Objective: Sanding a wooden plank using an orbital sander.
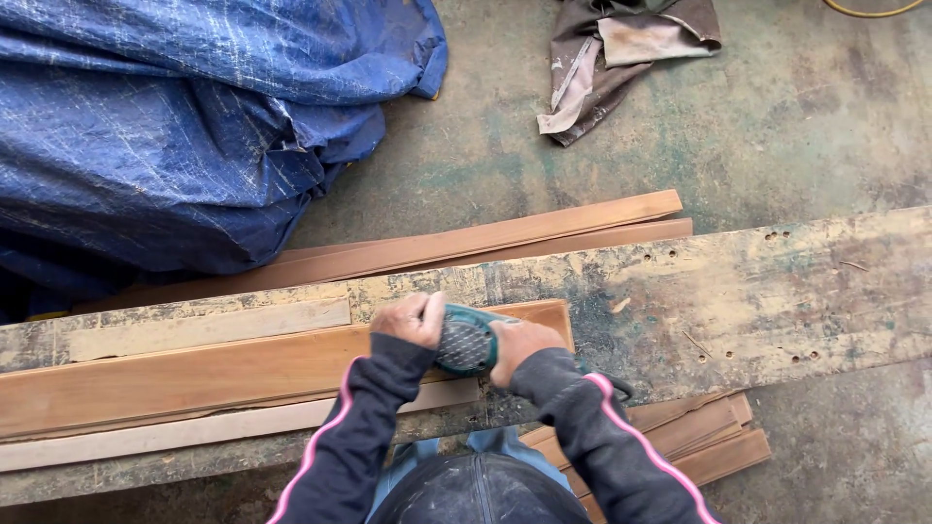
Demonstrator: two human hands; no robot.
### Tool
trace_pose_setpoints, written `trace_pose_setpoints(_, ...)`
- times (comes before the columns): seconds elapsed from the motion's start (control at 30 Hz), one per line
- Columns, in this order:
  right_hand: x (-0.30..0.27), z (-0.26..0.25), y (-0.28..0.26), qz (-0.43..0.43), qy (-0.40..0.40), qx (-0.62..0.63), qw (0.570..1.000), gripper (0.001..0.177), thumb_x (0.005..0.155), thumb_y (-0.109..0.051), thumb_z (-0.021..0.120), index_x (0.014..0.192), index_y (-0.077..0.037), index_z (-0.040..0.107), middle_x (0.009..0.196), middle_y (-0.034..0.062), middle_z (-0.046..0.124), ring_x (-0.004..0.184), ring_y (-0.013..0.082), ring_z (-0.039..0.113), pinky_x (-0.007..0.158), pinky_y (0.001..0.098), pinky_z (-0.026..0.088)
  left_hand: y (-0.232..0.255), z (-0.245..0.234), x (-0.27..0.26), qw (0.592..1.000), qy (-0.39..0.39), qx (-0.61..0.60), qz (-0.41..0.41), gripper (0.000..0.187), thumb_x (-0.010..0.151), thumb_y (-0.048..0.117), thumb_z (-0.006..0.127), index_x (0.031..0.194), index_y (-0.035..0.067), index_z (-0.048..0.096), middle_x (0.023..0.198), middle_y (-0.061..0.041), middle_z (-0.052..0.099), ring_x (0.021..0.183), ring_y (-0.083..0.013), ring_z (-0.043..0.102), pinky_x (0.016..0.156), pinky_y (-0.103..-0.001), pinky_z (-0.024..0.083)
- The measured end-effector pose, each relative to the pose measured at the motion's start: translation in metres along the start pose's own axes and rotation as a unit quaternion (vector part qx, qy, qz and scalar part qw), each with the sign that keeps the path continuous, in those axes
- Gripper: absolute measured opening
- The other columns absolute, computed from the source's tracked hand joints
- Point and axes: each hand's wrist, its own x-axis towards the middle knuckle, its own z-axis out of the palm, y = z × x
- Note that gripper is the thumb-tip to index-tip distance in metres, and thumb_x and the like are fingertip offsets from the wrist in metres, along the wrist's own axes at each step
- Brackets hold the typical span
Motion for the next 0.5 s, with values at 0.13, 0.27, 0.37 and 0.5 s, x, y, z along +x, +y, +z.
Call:
trace_pose_setpoints(0.13,-0.008,-0.018,0.048,0.056,-0.022,-0.011,0.998,0.046,0.072,-0.022,0.072,0.117,-0.014,0.067,0.098,0.0168,0.076,0.094,0.0326,0.075,0.090,0.0445,0.059,0.038,0.048,0.011,0.999,-0.019,-0.031,-0.007,0.039,0.096,0.033,0.061,0.065,0.008,0.066,0.062,-0.012,0.066,0.053,-0.0278,0.064,0.054,-0.041,0.049)
trace_pose_setpoints(0.27,-0.013,-0.029,0.103,0.087,-0.028,-0.032,0.995,0.043,0.073,-0.023,0.071,0.115,-0.016,0.067,0.097,0.0151,0.077,0.093,0.0324,0.076,0.089,0.0443,0.060,0.079,0.092,0.018,0.998,-0.039,-0.036,-0.034,0.041,0.095,0.037,0.062,0.065,0.009,0.067,0.064,-0.013,0.068,0.056,-0.0299,0.066,0.056,-0.043,0.050)
trace_pose_setpoints(0.37,-0.018,-0.039,0.133,0.088,-0.009,-0.041,0.995,0.039,0.074,-0.029,0.072,0.111,-0.019,0.070,0.098,0.0140,0.077,0.096,0.0339,0.074,0.089,0.0459,0.058,0.104,0.117,0.020,0.998,-0.020,-0.050,-0.030,0.038,0.092,0.038,0.064,0.067,0.009,0.069,0.068,-0.014,0.070,0.061,-0.0330,0.068,0.059,-0.044,0.051)
trace_pose_setpoints(0.5,-0.014,-0.048,0.158,0.085,0.006,-0.041,0.995,0.038,0.074,-0.040,0.075,0.107,-0.021,0.072,0.100,0.0128,0.076,0.099,0.0350,0.072,0.091,0.0470,0.057,0.125,0.130,0.031,0.997,-0.016,-0.065,-0.041,0.034,0.091,0.038,0.064,0.073,0.011,0.073,0.071,-0.014,0.071,0.066,-0.0335,0.070,0.064,-0.044,0.054)
